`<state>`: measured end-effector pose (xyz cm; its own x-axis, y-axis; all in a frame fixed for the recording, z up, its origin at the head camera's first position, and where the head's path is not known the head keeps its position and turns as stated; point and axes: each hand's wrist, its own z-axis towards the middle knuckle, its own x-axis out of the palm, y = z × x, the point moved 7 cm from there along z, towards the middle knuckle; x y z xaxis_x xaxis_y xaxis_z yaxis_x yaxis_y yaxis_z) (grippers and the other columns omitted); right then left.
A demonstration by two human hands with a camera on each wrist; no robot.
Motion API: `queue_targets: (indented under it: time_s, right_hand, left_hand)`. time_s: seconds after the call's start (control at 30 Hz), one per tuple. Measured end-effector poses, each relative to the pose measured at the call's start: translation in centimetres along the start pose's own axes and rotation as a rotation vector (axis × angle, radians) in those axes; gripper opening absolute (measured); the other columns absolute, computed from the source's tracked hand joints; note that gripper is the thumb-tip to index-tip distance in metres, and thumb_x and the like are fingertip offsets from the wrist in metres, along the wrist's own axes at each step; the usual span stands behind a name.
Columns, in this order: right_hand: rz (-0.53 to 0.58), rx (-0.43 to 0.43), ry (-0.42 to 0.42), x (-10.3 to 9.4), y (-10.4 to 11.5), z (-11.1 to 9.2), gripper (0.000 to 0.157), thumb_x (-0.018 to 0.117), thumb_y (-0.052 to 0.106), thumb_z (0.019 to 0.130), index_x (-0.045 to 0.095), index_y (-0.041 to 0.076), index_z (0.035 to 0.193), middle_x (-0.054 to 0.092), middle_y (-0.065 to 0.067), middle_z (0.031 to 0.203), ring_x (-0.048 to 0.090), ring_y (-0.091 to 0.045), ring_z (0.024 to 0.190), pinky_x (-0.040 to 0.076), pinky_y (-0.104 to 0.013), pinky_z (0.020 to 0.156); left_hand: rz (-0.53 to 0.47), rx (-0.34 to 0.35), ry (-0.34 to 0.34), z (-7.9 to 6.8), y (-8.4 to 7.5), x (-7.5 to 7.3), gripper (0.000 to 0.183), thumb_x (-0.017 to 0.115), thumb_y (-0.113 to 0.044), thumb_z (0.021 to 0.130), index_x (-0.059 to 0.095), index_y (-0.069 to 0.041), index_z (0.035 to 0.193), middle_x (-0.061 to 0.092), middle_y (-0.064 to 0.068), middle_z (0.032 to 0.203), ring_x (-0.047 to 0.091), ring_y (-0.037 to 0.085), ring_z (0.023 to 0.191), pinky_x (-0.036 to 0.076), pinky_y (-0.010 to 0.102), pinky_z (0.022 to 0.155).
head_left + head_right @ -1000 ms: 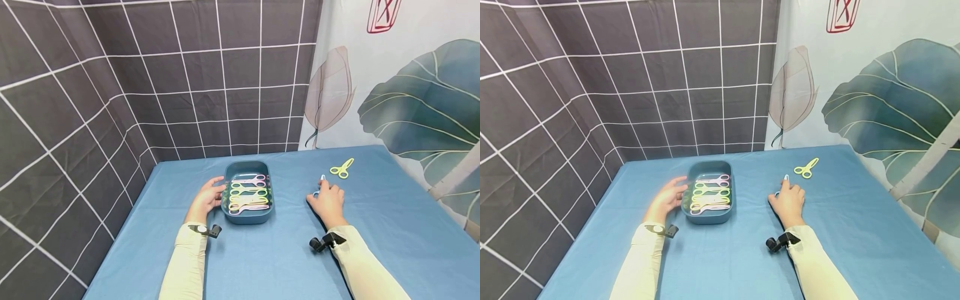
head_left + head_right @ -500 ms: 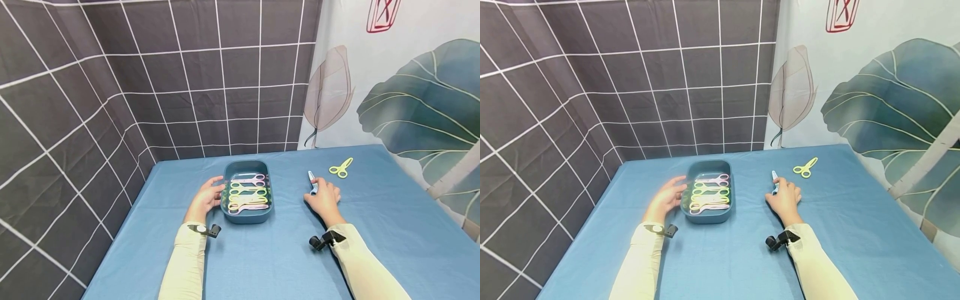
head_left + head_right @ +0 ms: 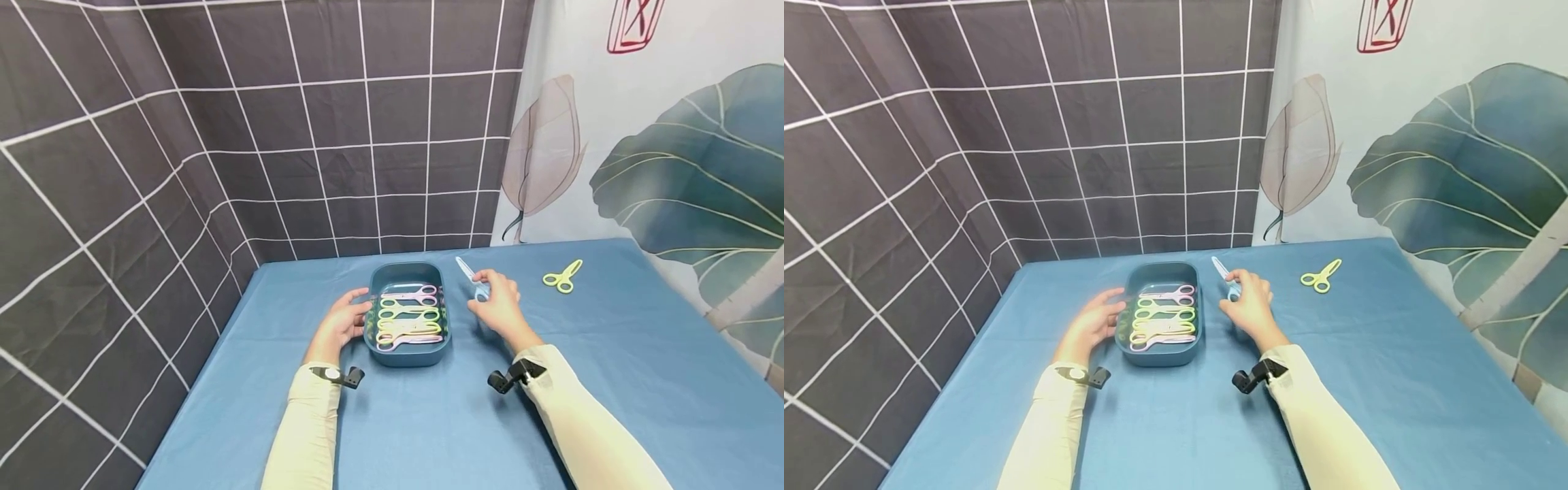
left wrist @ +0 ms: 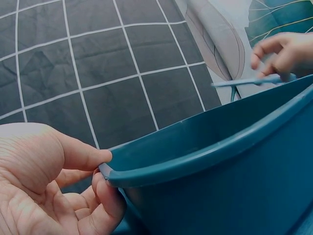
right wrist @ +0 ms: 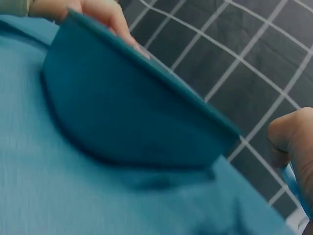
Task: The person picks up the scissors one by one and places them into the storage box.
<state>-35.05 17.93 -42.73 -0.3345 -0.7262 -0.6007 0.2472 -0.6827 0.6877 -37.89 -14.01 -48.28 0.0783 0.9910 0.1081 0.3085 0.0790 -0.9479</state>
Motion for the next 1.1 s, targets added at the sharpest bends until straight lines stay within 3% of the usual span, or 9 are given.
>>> queue_targets:
  time_s: [0.23,0.47,0.67,1.1]
  right_hand:
    - [-0.014,-0.149,0.136,2.6,5.3,1.8,0.046,0.072,0.011,0.057,0.050,0.017,0.096,0.053,-0.011,0.103,0.035,-0.035,0.101,0.023,-0.050,0.086]
    - [-0.111,-0.308,0.338,6.0,8.6,2.1,0.040,0.072,0.012,0.057,0.046,0.016,0.088,0.051,-0.004,0.097,0.036,-0.030,0.098,0.024,-0.045,0.083]
    - [-0.233,-0.417,0.503,8.4,9.6,1.5,0.036,0.070,0.012,0.057,0.044,0.018,0.081,0.046,0.000,0.090,0.034,-0.026,0.092,0.024,-0.042,0.075]
    - [-0.366,-0.528,0.629,10.8,9.6,0.7,0.032,0.066,0.009,0.056,0.043,0.016,0.077,0.042,0.002,0.080,0.032,-0.022,0.082,0.022,-0.039,0.072]
  left_hand:
    - [0.001,-0.007,0.002,-0.1,-0.1,-0.1,0.042,0.060,-0.011,0.088,0.050,-0.022,0.127,0.058,0.017,0.103,0.053,0.014,0.064,0.048,0.028,0.051]
    - [0.002,0.001,0.004,-0.2,-0.2,-0.1,0.044,0.059,-0.011,0.089,0.048,-0.022,0.130,0.058,0.016,0.108,0.054,0.015,0.067,0.049,0.028,0.052]
    - [-0.009,-0.009,0.006,-0.2,-0.1,0.1,0.043,0.060,-0.010,0.088,0.050,-0.023,0.128,0.058,0.016,0.107,0.054,0.014,0.065,0.049,0.029,0.052]
    - [-0.008,0.019,0.025,-0.2,-0.3,0.3,0.047,0.056,-0.007,0.090,0.044,-0.017,0.135,0.059,0.013,0.096,0.052,0.012,0.061,0.048,0.027,0.050]
